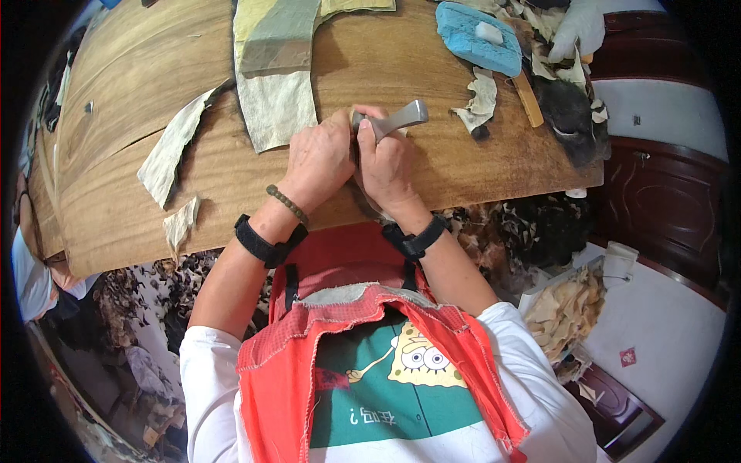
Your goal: Manually sewing together pieces of leather and fur using a needle and thread at a workshop table.
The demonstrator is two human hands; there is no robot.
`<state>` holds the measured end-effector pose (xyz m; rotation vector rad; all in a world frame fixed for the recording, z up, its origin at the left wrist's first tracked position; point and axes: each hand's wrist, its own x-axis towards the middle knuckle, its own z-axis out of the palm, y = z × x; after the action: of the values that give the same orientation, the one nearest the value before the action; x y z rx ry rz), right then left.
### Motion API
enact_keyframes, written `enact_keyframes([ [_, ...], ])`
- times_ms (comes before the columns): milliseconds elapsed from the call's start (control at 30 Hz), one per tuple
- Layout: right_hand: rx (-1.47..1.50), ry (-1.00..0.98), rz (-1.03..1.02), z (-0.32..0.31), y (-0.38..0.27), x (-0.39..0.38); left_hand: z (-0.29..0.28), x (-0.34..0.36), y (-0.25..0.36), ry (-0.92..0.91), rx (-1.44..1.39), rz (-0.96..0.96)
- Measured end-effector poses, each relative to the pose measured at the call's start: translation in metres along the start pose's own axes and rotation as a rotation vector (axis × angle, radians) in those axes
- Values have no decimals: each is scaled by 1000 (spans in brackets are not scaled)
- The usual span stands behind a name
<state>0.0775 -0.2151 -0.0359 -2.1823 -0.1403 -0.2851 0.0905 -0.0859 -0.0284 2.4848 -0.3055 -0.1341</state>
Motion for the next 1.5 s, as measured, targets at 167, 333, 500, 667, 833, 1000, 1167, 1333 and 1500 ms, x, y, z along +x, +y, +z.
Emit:
enact_keyframes([
  [167,23,-86,-104,-16,5,-17,1,-11,0,86,-95,29],
  [333,44,-154,-93,-24,4,-32,-3,-30,-6,189,-302,233],
  [500,81,-153,-129,-26,4,-34,12,-32,0,43,-989,-198],
  [667,99,-244,-135,-36,5,-47,-4,-47,9,174,-1292,-125],
  [833,448,-306,96,-48,-5,-38,-62,-83,-5,365,-344,-157],
  [1000,616,-39,344,-73,-3,23,-19,-91,37,-60,121,532],
  [1167,-325,-198,39,-63,23,61,-13,-77,15,-132,16,508],
  [1333,-244,-266,-92,-49,25,52,-74,-96,-58,-39,-51,265],
  [1500,-443,-266,-123,-45,-9,52,-100,-123,-72,291,218,45],
])
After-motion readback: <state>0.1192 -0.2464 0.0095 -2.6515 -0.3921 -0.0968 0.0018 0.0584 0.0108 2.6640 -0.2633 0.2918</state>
